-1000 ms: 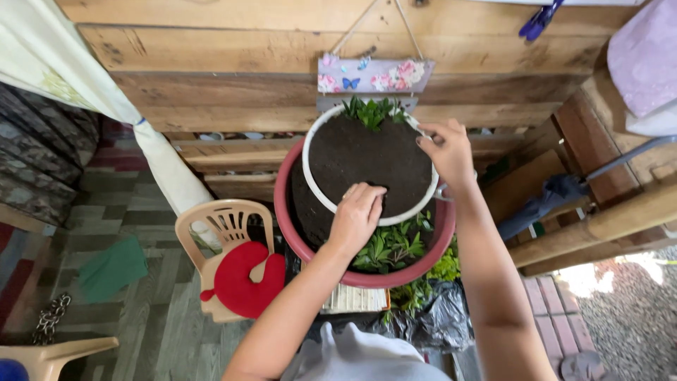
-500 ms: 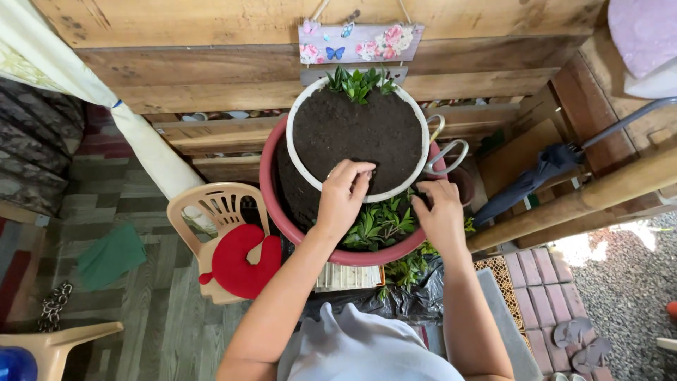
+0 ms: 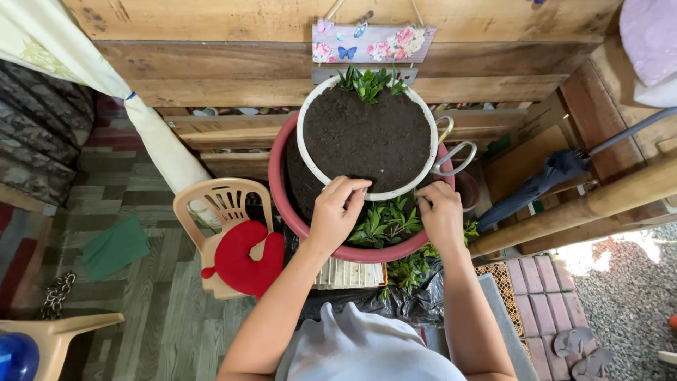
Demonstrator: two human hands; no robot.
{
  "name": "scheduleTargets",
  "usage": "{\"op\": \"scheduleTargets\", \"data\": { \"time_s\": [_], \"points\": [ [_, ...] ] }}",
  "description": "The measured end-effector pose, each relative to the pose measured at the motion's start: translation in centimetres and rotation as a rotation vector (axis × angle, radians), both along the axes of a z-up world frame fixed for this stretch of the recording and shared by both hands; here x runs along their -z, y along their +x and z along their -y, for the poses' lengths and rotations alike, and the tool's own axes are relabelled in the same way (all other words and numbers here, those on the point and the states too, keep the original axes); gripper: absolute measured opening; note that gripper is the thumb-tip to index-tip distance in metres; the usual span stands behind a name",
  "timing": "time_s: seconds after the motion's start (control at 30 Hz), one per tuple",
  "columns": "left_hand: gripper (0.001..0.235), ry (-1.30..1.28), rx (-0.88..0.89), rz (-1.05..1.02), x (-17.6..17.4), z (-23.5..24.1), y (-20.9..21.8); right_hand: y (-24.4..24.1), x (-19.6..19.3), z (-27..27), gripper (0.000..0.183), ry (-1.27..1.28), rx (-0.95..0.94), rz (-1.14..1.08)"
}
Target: Planting small plant cuttings into a soil-filled pot.
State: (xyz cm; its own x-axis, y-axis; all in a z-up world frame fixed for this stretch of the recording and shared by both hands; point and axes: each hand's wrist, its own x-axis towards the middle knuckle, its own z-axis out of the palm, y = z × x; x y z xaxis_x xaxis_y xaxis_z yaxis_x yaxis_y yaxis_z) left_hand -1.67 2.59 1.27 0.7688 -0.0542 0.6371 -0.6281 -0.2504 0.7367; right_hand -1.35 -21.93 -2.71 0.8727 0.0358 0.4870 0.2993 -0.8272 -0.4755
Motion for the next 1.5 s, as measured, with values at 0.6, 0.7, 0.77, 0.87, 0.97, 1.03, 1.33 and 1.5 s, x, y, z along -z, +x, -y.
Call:
{"op": "scheduleTargets", "data": {
  "time_s": [0.6,0.7,0.77,0.87,0.97,1.03,1.33,1.5],
  "points": [
    [0.031,0.167,0.134,0.142,-1.5,-0.2,-0.4,-0.9,-2.5,-2.3,0.019,0.998,-0.375,-0.392],
    [0.019,0.128,0.117,0.135,-0.1,-0.1,0.2,0.1,-2.0,-2.6,0.013,1.073,-0.416,-0.414],
    [0.017,0.095,0.096,0.128,0.7,-0.1,0.7,0.2,-3.2,-3.4,0.015,1.119,-0.437,-0.387],
    [0.012,-0.056,0.065,-0.039,2.6,0.2,1.5,0.1,-4.4,-4.5,0.020,1.193,-0.384,-0.309],
    [0.009,-0.270,0.072,-0.232,4.9,0.1,2.6,0.2,-3.0,-5.0,0.020,1.173,-0.297,-0.217],
    [0.008,-0.366,0.092,-0.271,5.9,0.0,3.1,0.2,-2.0,-5.6,0.017,1.127,-0.279,-0.180],
    [0.007,-0.269,0.154,-0.267,5.0,-0.4,2.5,1.7,-1.7,-7.6,0.001,0.925,-0.306,-0.234],
    [0.032,-0.571,0.368,-0.495,3.0,-0.3,2.0,2.3,-1.9,-6.0,0.004,0.955,-0.321,-0.397]
  ]
}}
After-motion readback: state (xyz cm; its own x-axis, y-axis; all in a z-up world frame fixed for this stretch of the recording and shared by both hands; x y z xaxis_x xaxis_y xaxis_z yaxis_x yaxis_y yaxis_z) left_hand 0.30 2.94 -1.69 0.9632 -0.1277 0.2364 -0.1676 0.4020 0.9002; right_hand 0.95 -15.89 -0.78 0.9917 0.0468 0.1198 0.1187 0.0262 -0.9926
